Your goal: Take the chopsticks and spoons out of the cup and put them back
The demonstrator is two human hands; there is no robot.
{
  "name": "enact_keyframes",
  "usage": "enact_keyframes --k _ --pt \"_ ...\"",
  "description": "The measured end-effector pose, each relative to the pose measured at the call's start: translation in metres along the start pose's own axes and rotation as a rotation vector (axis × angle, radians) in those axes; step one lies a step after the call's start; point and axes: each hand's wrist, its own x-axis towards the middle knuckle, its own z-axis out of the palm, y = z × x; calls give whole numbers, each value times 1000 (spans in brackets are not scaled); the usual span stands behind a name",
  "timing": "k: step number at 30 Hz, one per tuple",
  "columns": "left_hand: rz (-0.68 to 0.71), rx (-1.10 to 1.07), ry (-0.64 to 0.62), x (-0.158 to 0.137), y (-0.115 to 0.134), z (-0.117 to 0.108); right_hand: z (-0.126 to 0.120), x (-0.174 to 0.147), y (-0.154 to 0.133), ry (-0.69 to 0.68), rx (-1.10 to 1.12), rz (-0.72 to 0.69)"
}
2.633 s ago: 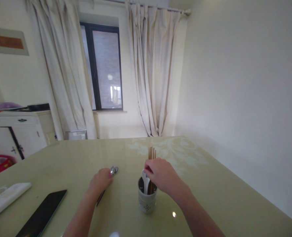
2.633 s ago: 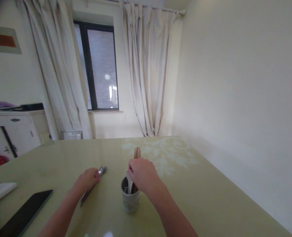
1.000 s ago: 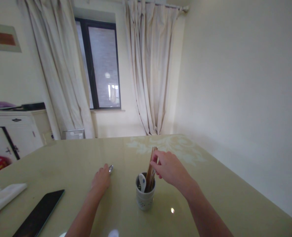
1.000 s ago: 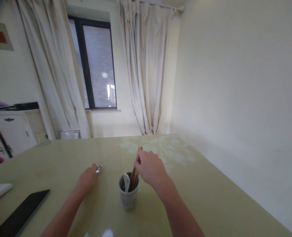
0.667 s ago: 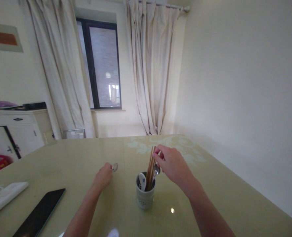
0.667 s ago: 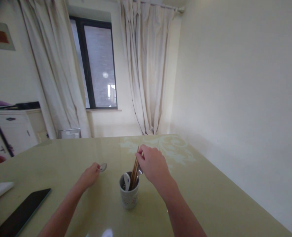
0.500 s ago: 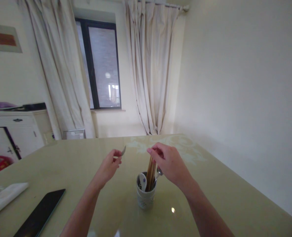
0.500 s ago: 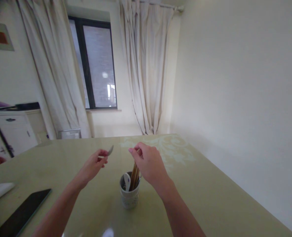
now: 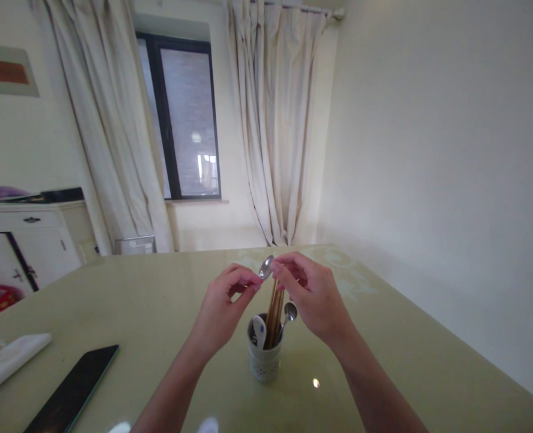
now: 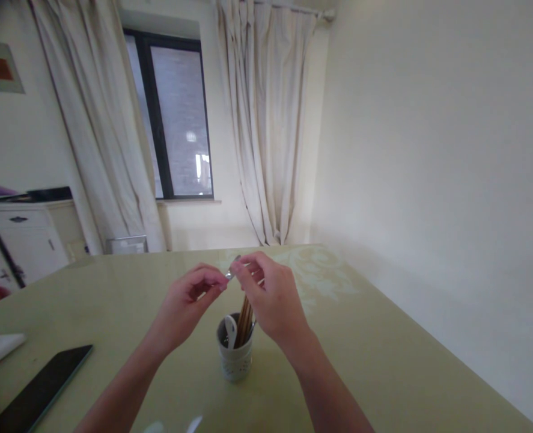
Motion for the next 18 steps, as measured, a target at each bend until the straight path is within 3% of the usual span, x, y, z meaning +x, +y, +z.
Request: enact_keyframes --k 5,8,12,18 --pt "58 -5 41 -2 10 9 5 -1 0 121 -119 -32" --pt "-5 -57 10 -2 8 11 2 1 4 159 -192 -82" --pt "-213 -11 -108 -3 -11 5 -11 5 12 201 -350 -149" --pt "-252 325 -358 -9 -39 0 -16 7 22 107 -541 -149"
